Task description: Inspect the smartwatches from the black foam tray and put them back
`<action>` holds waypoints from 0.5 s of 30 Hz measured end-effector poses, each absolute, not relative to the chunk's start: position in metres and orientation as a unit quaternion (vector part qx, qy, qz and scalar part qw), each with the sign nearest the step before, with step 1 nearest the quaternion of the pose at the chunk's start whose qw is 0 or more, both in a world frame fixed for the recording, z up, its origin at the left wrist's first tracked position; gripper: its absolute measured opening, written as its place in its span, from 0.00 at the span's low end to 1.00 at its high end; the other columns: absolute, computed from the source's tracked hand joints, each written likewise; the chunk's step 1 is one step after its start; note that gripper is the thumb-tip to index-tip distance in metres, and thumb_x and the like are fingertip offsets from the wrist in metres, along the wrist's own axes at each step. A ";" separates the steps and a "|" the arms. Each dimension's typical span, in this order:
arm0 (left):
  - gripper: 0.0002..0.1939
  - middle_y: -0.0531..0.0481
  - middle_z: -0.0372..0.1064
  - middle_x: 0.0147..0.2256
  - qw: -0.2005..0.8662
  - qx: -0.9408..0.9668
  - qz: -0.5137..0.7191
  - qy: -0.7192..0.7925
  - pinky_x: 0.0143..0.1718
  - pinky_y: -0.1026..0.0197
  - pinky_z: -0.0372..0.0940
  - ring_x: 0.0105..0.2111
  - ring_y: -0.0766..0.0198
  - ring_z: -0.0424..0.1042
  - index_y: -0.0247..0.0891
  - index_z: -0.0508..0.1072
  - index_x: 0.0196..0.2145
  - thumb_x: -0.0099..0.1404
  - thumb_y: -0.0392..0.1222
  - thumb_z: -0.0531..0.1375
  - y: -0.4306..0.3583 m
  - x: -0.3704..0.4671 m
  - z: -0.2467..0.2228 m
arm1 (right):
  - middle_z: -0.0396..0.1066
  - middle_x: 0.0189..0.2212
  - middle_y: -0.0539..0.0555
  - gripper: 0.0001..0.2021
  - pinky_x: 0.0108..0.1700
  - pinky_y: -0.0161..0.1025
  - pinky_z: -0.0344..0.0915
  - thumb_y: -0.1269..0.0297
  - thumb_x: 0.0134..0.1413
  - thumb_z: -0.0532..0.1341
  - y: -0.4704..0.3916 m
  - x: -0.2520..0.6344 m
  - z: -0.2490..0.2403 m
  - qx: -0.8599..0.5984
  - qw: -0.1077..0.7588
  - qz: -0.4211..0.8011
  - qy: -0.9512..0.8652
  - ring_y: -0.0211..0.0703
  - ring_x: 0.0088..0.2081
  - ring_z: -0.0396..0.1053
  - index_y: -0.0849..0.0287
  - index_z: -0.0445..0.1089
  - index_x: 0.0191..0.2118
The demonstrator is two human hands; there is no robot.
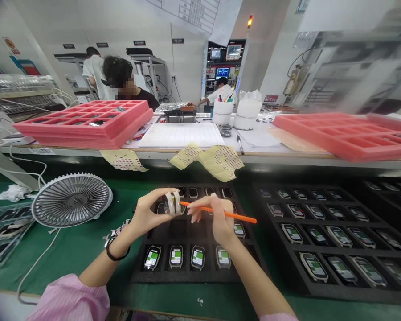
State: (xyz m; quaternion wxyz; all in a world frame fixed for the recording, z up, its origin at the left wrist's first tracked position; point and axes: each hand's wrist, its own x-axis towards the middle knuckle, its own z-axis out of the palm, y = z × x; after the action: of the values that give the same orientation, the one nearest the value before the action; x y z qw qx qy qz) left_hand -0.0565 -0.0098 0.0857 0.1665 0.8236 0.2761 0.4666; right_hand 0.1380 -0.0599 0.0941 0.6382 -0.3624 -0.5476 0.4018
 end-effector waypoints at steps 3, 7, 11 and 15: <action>0.22 0.43 0.74 0.44 0.163 0.823 0.470 0.274 0.47 0.56 0.67 0.44 0.55 0.74 0.38 0.70 0.47 0.54 0.41 0.68 -0.011 -0.056 0.087 | 0.74 0.22 0.58 0.28 0.21 0.42 0.65 0.43 0.59 0.50 -0.058 0.136 0.093 -0.358 0.648 0.389 -0.548 0.44 0.19 0.69 0.58 0.78 0.25; 0.23 0.43 0.75 0.44 0.156 0.823 0.475 0.270 0.46 0.57 0.68 0.43 0.55 0.74 0.37 0.70 0.46 0.53 0.41 0.68 -0.010 -0.055 0.086 | 0.74 0.22 0.57 0.27 0.21 0.41 0.66 0.46 0.61 0.50 -0.056 0.137 0.089 -0.337 0.662 0.372 -0.556 0.44 0.20 0.70 0.59 0.78 0.26; 0.23 0.43 0.75 0.44 0.147 0.825 0.479 0.263 0.46 0.57 0.69 0.43 0.56 0.74 0.37 0.70 0.47 0.53 0.40 0.68 -0.009 -0.055 0.083 | 0.75 0.22 0.57 0.26 0.21 0.40 0.67 0.51 0.63 0.49 -0.055 0.136 0.086 -0.309 0.674 0.358 -0.568 0.42 0.20 0.71 0.60 0.78 0.27; 0.23 0.43 0.75 0.43 0.133 0.823 0.488 0.257 0.46 0.57 0.69 0.42 0.56 0.75 0.37 0.70 0.47 0.53 0.39 0.68 -0.009 -0.055 0.081 | 0.76 0.23 0.55 0.26 0.22 0.38 0.68 0.56 0.66 0.47 -0.054 0.133 0.083 -0.280 0.685 0.345 -0.578 0.40 0.21 0.71 0.59 0.79 0.30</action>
State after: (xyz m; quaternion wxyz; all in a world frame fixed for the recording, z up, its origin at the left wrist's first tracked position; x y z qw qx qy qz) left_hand -0.0547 -0.0092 0.0815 0.1331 0.8233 0.2571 0.4882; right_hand 0.1332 -0.0536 0.0832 0.6847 -0.2803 -0.5778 0.3446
